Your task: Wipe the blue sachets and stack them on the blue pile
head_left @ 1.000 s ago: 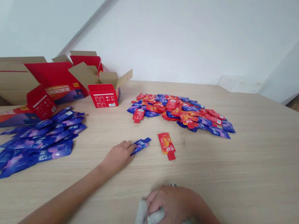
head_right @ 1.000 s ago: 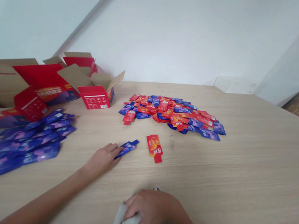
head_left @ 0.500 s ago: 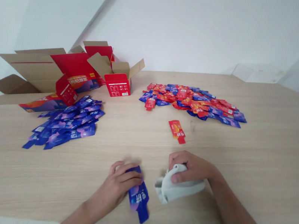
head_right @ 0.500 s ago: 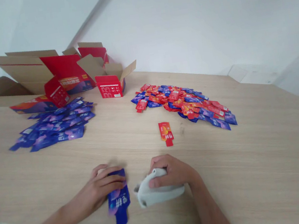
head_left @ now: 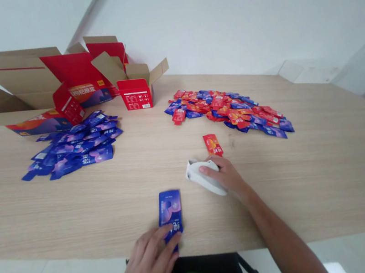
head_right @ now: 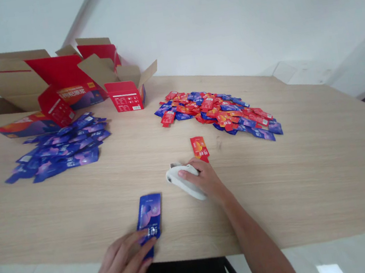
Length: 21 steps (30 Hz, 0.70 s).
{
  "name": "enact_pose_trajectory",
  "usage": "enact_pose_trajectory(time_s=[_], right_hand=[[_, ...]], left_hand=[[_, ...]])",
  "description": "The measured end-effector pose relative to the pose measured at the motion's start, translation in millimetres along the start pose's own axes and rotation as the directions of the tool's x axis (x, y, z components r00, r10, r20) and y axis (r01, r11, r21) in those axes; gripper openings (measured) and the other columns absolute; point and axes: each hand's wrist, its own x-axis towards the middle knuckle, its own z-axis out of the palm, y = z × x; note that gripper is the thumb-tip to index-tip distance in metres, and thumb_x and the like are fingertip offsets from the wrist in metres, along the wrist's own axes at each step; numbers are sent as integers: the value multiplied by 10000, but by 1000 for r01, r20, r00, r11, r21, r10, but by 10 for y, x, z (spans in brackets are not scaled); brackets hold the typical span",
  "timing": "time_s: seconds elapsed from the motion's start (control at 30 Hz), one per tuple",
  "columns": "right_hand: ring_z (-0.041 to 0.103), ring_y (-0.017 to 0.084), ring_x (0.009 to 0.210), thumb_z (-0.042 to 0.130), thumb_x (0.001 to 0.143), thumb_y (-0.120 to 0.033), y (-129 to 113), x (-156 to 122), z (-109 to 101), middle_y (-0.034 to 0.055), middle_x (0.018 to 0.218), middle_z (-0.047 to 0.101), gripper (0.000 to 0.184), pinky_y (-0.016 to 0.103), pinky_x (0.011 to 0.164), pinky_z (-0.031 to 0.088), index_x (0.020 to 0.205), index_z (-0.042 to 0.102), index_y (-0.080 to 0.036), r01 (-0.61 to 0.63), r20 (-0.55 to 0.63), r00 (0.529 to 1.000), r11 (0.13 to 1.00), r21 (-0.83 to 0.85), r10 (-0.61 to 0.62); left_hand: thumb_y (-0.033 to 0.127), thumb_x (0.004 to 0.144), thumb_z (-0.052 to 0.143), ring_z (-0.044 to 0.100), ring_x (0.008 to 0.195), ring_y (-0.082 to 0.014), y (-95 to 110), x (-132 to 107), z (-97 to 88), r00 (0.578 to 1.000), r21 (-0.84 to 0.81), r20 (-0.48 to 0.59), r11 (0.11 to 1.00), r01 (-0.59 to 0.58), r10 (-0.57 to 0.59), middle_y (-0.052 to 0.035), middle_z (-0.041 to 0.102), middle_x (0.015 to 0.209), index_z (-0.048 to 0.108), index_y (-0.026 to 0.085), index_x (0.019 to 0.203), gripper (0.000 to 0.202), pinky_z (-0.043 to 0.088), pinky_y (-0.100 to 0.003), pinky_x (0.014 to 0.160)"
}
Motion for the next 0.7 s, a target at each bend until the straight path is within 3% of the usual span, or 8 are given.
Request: enact_pose_trajectory(time_s=[0.1,0.23,0.33,0.43,0.47,0.5,0.6,0.7], right_hand=[[658,193,828,657,957,-503,-44,14,66,47,918,702,306,316,776,522,956,753,-212,16,-97,995,999,-33,-19],[670,221,968,622,997,-442,-324,-75,248,80,1034,706,255,355,887,524,1050,744,-225,123,-127,982,985,-117,-138],[661,208,995,626,1009,-418,-595,-315,549,69,1064,712,229,342,892,518,1120,729,-246,349,118,936,915,-202,-331],[638,198,1008,639,1008,-435,-681,-544,888,37,1062,722,223,338,903,497,1128,711,-261,587,458,767,780,-217,-449],[632,195,1007,632,1014,-440,-652,-567,972,31,1056,723,227,337,908,492,1124,706,-256,622,514,729,750,-225,-451],[625,194,1010,622,1021,-443,-600,-550,1029,29,1058,723,233,338,915,489,1127,701,-251,631,535,722,736,-247,-439],[611,208,1036,603,1036,-434,-401,-279,1027,44,1090,721,240,356,937,484,1152,696,-245,562,453,806,735,-379,-382],[600,246,1023,618,1029,-399,-327,82,859,75,1076,720,216,393,913,491,1129,707,-231,460,325,885,723,-516,-332]], left_hand=[[379,1045,515,624,1188,-259,103,-87,54,1000,32,-27,999,-10,10,-85,699,1299,655,245,1368,377,558,-380,981],[335,1062,509,622,1202,-212,99,-99,92,996,19,-81,999,-43,45,-29,732,1264,669,234,1330,328,485,-343,1060],[240,1061,498,620,1209,-190,100,-169,154,993,-13,-112,999,-33,32,10,745,1251,680,247,1304,304,408,-335,1133],[178,1050,455,652,1124,-192,113,-285,246,994,-66,-104,997,36,-42,12,769,1160,706,280,1258,341,394,-362,1142],[163,1040,453,658,1108,-192,114,-318,276,994,-80,-93,995,51,-58,7,770,1148,703,288,1269,361,402,-365,1138],[145,1029,451,658,1117,-193,112,-345,302,994,-90,-85,995,54,-62,0,766,1161,690,291,1297,388,408,-367,1137],[129,1010,463,615,1247,-208,95,-382,359,994,-105,-100,994,39,-50,-22,732,1279,627,281,1402,452,402,-379,1153],[162,1021,472,579,1306,-226,75,-382,380,993,-106,-109,994,37,-49,-36,714,1324,613,276,1420,439,401,-401,1153]])
